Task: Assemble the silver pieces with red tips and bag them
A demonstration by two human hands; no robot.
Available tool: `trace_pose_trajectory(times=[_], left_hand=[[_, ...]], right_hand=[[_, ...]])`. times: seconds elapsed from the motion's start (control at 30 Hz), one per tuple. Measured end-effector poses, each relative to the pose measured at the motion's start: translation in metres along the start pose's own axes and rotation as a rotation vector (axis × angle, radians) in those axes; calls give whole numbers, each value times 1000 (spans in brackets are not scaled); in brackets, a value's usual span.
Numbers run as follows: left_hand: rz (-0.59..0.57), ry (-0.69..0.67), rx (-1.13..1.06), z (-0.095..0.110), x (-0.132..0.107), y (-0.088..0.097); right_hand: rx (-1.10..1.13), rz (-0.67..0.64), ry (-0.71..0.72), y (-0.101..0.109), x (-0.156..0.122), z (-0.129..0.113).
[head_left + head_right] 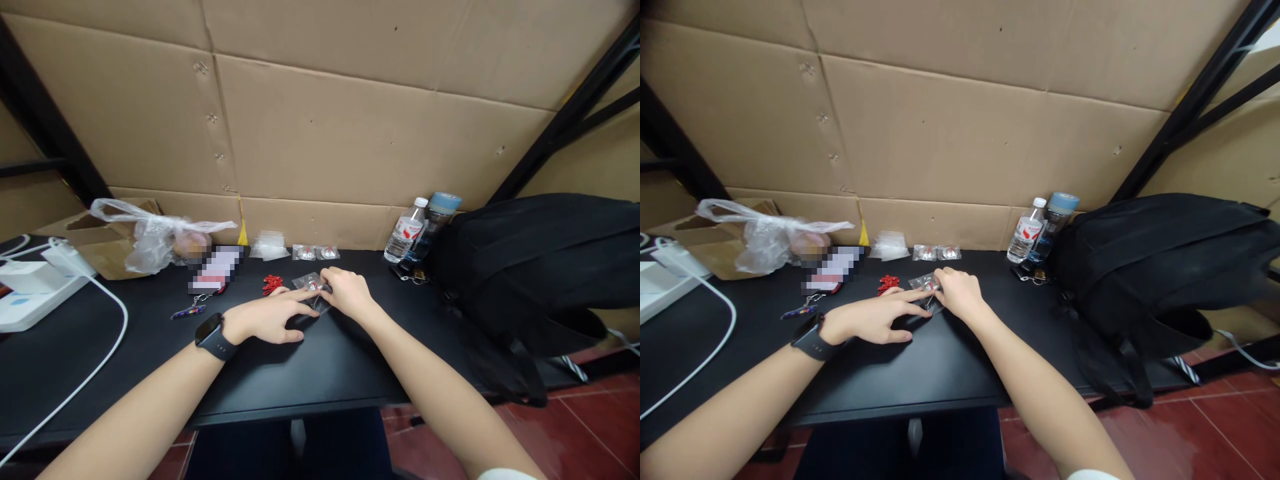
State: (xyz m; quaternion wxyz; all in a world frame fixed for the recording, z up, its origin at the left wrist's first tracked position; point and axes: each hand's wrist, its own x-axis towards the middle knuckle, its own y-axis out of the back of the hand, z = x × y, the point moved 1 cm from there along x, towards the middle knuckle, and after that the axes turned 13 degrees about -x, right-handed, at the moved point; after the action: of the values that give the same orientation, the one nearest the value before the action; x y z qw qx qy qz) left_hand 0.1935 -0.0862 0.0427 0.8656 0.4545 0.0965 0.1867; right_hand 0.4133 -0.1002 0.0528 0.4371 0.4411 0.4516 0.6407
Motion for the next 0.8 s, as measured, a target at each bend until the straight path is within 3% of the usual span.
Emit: trace_pose_trajectory(times=[0.13, 0.3, 0.5, 0.67, 0.8], left_hand=[[-1, 7, 2, -1, -1, 3], [16, -2, 22, -4, -3, 12], [213, -14, 140, -5, -2, 15], [374, 67, 293, -10, 9, 4], [422, 113, 240, -14, 12, 4]], right_hand=[[-13, 71, -15, -8, 5, -6], [16, 123, 120, -11, 7, -12], [463, 131, 351, -3, 2, 7], [424, 123, 312, -11, 4, 17], [452, 111, 332, -17, 7, 15]])
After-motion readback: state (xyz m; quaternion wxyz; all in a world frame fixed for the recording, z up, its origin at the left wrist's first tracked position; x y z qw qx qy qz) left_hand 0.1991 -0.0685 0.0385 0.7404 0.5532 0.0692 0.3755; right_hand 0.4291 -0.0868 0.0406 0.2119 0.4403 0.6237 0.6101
